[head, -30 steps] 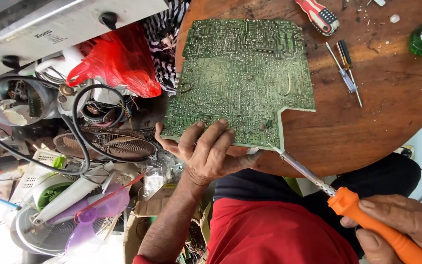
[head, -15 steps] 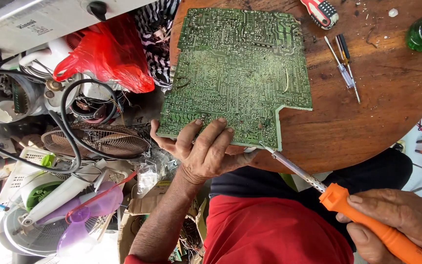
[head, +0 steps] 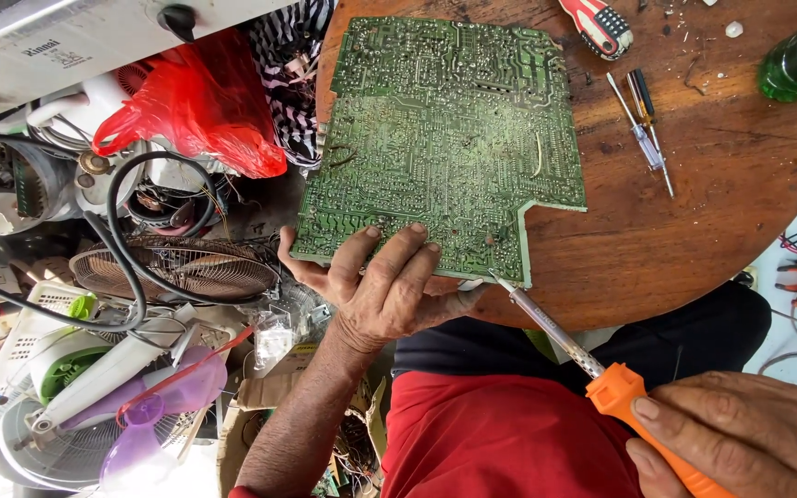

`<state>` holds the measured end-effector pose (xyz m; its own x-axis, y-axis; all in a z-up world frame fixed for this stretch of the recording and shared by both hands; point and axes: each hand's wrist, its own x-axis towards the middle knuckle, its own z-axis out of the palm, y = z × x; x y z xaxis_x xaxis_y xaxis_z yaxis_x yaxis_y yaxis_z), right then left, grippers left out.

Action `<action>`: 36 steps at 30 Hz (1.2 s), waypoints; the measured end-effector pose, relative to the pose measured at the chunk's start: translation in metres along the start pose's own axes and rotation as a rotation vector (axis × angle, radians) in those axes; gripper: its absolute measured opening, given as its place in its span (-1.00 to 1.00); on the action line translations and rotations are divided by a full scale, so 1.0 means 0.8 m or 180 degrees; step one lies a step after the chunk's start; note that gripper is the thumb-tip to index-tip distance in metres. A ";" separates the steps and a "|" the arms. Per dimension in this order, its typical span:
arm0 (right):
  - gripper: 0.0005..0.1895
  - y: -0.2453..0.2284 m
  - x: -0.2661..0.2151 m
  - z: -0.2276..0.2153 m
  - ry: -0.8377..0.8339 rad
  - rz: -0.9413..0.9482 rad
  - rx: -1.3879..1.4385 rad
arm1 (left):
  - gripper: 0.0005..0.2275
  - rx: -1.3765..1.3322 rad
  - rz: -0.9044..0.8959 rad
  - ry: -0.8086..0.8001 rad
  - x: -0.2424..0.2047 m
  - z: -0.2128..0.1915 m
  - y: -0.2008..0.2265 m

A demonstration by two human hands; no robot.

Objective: The person holds a green circuit board on a wooden table and uses a soldering iron to work on its surface. They reposition the board and continue applying the soldering iron to different areas while seated at the workbench.

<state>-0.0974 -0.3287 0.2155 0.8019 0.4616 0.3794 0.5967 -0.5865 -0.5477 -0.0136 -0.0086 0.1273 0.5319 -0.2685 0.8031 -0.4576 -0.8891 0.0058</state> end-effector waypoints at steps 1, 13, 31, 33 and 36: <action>-0.63 0.001 -0.002 -0.002 -0.0120 -0.0067 -0.0086 | -0.49 0.0004 -0.0001 -0.0059 0.000 -0.001 0.000; -0.79 -0.018 0.025 -0.004 -0.0250 -0.0637 -0.0547 | -0.51 0.0003 0.0059 -0.0096 0.007 -0.001 0.000; -0.60 -0.010 0.007 -0.014 -0.0435 -0.0224 -0.0319 | -0.43 0.0039 0.0045 -0.0060 0.003 0.001 -0.003; -0.61 -0.011 0.010 -0.013 -0.0402 -0.0242 -0.0275 | -0.42 0.0007 0.0061 -0.0060 0.004 0.004 -0.003; -0.63 -0.010 0.015 -0.014 -0.0441 -0.0191 -0.0172 | -0.45 0.0019 0.0085 -0.0060 0.003 0.004 -0.005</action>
<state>-0.0920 -0.3261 0.2329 0.7552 0.5820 0.3016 0.6470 -0.5884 -0.4849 -0.0082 -0.0070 0.1275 0.5328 -0.2990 0.7916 -0.4677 -0.8837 -0.0190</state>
